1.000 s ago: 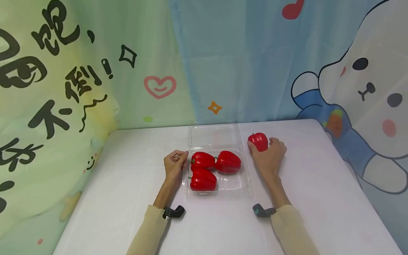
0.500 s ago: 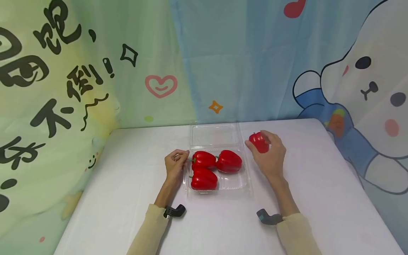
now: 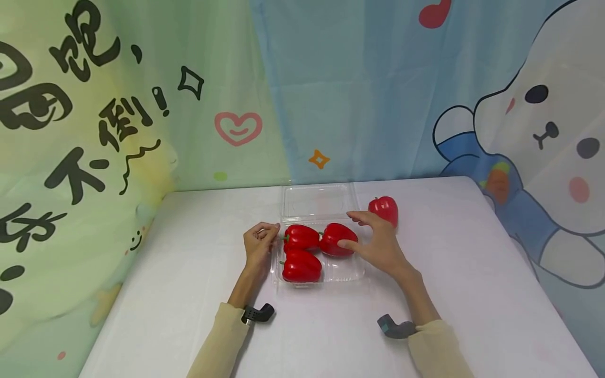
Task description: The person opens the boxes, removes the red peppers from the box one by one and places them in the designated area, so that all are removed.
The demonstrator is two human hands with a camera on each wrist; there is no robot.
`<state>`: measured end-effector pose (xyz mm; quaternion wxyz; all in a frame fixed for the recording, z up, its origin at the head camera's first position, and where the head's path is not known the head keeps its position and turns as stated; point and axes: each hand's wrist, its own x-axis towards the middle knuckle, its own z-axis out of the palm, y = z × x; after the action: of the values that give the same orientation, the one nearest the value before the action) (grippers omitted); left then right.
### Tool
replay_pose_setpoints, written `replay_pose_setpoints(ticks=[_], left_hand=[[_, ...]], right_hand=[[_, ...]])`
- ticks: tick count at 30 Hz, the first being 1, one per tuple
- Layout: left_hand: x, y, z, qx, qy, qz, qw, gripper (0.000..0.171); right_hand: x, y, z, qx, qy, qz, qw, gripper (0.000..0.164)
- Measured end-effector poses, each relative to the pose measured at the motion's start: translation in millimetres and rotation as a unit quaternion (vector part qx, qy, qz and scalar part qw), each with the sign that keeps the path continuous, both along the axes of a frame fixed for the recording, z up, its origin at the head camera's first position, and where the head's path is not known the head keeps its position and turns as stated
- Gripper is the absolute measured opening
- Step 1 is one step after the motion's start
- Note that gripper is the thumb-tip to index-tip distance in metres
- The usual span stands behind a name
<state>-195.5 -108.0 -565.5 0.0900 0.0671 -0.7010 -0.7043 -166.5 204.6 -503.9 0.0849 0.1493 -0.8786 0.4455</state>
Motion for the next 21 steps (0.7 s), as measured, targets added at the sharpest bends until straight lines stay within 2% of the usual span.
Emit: replay_pose_setpoints(ticks=[11,21], left_hand=[[0.1,-1,0.2,-0.003,0.003,0.0,1.0,0.022],[-0.1,0,0.6,-0.001,0.009,-0.005,0.9999,0.02]], right_hand=[[-0.5,-9,-3.7,0.044,-0.019,0.03,0.998,0.082],[1.8,-13,-3.2,0.082,-0.053,0.033,0.995,0.089]])
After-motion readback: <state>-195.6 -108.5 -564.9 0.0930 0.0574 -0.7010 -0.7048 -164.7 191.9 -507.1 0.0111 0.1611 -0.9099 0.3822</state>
